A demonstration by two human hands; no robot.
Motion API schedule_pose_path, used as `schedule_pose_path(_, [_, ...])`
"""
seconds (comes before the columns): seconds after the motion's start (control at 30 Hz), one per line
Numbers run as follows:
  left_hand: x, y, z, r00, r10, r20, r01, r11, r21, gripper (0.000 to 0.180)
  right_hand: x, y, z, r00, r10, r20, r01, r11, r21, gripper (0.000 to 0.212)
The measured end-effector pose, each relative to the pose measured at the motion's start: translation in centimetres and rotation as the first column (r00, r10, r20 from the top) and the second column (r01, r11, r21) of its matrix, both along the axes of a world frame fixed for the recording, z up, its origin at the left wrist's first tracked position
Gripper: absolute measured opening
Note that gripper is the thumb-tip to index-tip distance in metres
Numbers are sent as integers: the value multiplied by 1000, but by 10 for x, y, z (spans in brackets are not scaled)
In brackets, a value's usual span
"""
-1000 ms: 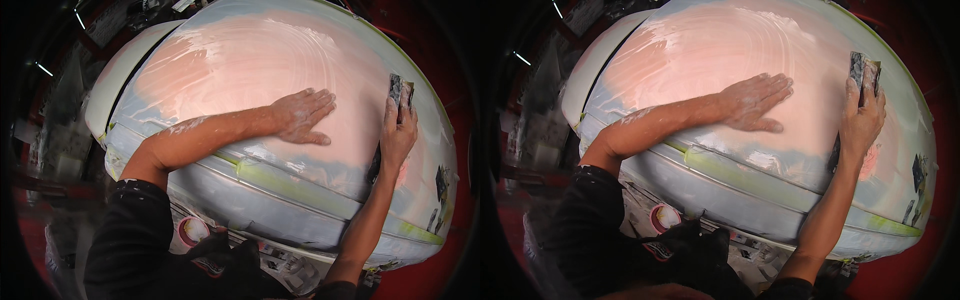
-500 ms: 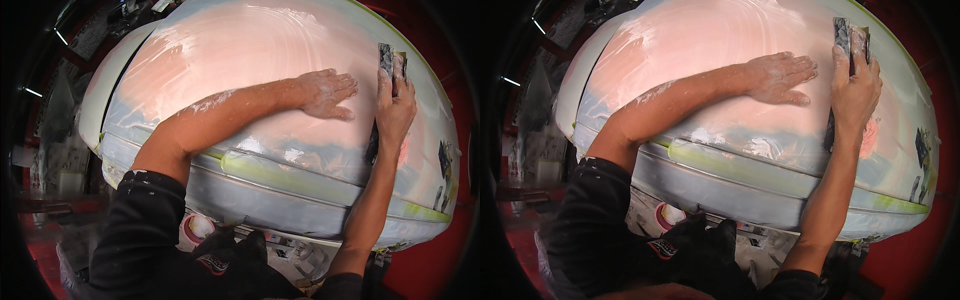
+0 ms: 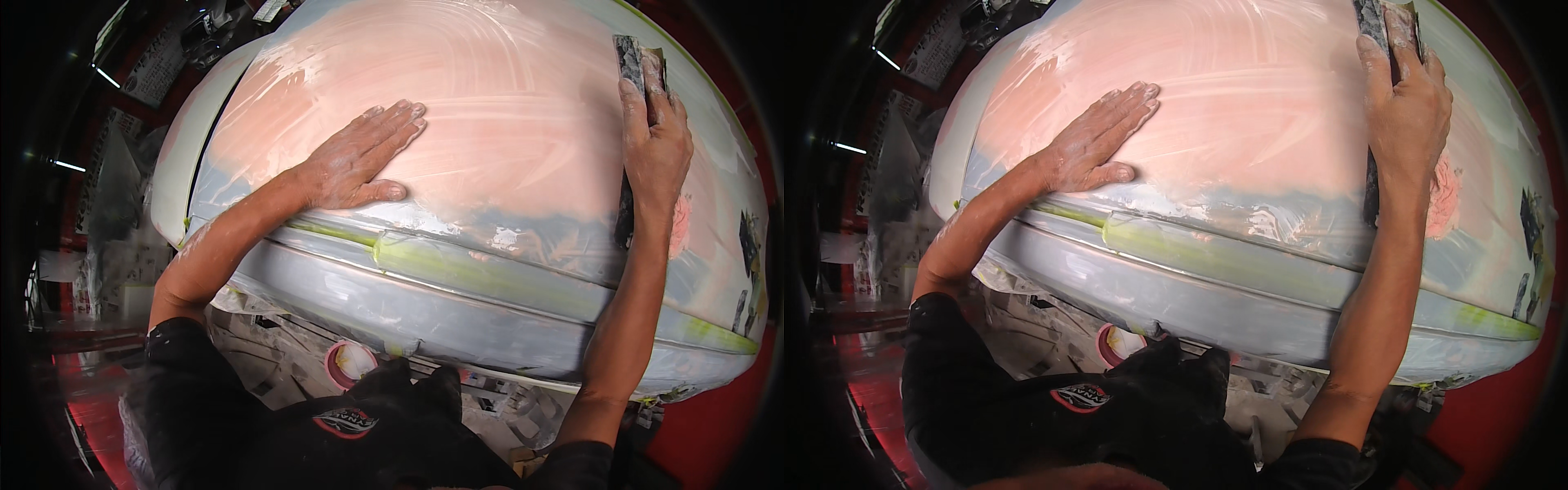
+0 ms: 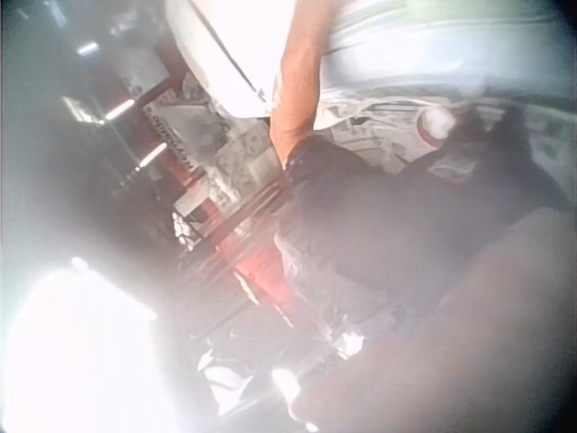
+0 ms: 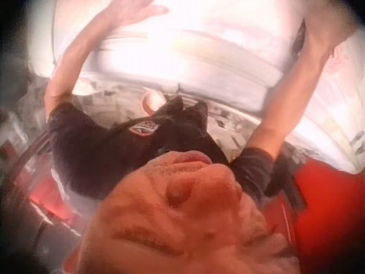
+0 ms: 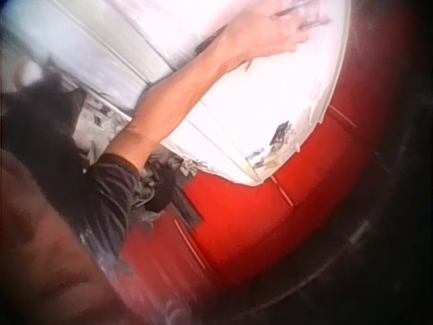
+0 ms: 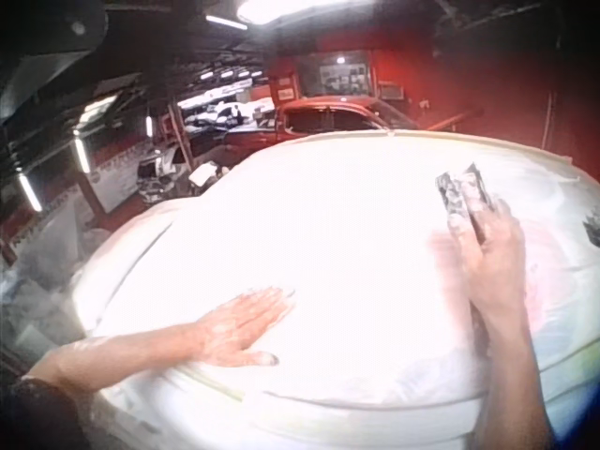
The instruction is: The person sands a pink body filler on a curved car panel using a sanding block in their left hand while wiping the surface with a pink cloth in their right hand. The panel is masked with tape and plastic, and the person repeatedly smooths and cleans the filler area.
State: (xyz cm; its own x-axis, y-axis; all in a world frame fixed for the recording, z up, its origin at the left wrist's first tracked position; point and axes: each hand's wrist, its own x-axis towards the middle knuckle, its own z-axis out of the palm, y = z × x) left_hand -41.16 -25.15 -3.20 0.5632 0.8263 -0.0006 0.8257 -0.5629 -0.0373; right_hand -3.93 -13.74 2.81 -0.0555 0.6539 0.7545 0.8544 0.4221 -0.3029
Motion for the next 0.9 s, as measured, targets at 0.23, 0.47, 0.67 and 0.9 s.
schedule_pose_path(0.23, [109,53,-17,959,-219,177,199,972,125,94,-2,4,-6,1000,24,10,-25,996,85,45])
schedule_pose_path(0.47, [150,81,-23,928,-271,255,229,956,182,90,0,8,-4,1000,17,17,-18,999,47,45])
schedule_pose_path(0.67, [49,24,-25,989,9,151,-25,994,104,88,5,5,-6,993,102,57,-102,995,6,42])
schedule_pose_path(0.9, [-56,-42,-25,907,398,136,-406,913,34,90,-36,-15,-14,838,500,220,-458,862,-216,43])
